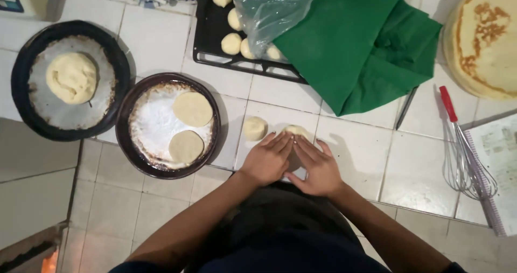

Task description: Preparing and flattening dough portions on baking trays.

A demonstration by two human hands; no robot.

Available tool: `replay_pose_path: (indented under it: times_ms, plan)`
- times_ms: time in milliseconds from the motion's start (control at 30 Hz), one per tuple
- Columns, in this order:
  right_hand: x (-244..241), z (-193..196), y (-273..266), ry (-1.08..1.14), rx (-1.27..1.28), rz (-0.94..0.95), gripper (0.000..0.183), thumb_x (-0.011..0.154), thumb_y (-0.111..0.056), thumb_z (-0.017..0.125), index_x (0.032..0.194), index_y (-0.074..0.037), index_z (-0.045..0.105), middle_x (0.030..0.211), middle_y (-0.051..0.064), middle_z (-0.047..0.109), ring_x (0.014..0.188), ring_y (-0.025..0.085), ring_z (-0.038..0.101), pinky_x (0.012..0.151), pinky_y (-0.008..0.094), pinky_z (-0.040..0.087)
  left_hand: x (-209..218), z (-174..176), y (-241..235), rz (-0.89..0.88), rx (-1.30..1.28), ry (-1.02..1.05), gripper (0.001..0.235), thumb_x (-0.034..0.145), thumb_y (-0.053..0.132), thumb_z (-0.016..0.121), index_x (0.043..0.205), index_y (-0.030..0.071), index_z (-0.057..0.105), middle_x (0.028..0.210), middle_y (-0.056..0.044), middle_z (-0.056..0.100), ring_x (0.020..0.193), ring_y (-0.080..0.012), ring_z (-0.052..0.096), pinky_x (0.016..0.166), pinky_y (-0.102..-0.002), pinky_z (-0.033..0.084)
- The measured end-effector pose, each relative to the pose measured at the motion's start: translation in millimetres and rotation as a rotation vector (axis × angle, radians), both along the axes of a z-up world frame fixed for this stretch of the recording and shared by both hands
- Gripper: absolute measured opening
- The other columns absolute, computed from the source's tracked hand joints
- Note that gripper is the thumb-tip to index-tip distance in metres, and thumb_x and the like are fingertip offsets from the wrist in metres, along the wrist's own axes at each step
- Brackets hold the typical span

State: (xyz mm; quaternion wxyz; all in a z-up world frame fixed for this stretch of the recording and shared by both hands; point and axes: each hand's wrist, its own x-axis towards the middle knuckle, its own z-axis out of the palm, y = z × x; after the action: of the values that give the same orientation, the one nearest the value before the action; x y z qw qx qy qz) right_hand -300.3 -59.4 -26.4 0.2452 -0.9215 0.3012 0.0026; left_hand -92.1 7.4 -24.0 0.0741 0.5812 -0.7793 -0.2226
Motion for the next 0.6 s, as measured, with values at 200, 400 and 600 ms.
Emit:
replay_pose_path:
  times_ms: [200,400,600]
  plan:
    - [19,14,-15,-0.143,-0.07,0.037,0.12,0.064,-0.068,0.08,0.143,0.014,0.041,0.152,0.033,0.04,0.143,0.047,0.036,0.113,0.065,0.024,2,12,-24,0.061,-0.278,0.118,0.075,0.087,0.035,0.065,0.143,-0.013,0.05,0.152,-0.031,0.048,0.14,-0.0404,0.046,0.117,-0.047,0.031]
    - [23,26,-33,0.138,0.177,-0.107,0.108,0.074,-0.073,0.068,0.156,-0.009,0.039,0.16,0.009,0.045,0.151,0.021,0.045,0.141,0.055,0.016,-1,18,-46,-0.004,0.192,-0.154,0.065,0.095,0.037,0.054,0.147,-0.002,0.053,0.156,-0.02,0.053,0.154,-0.0294,0.046,0.139,-0.047,0.022]
    - [9,2,-57,-0.191,-0.143,0.103,0.112,0.06,-0.053,0.081,0.144,0.013,0.048,0.146,0.035,0.054,0.134,0.048,0.049,0.114,0.063,0.018,10,20,-63,0.013,-0.533,-0.317,0.083,0.059,0.055,0.063,0.118,-0.004,0.068,0.126,-0.022,0.071,0.122,-0.0311,0.063,0.11,-0.04,0.032]
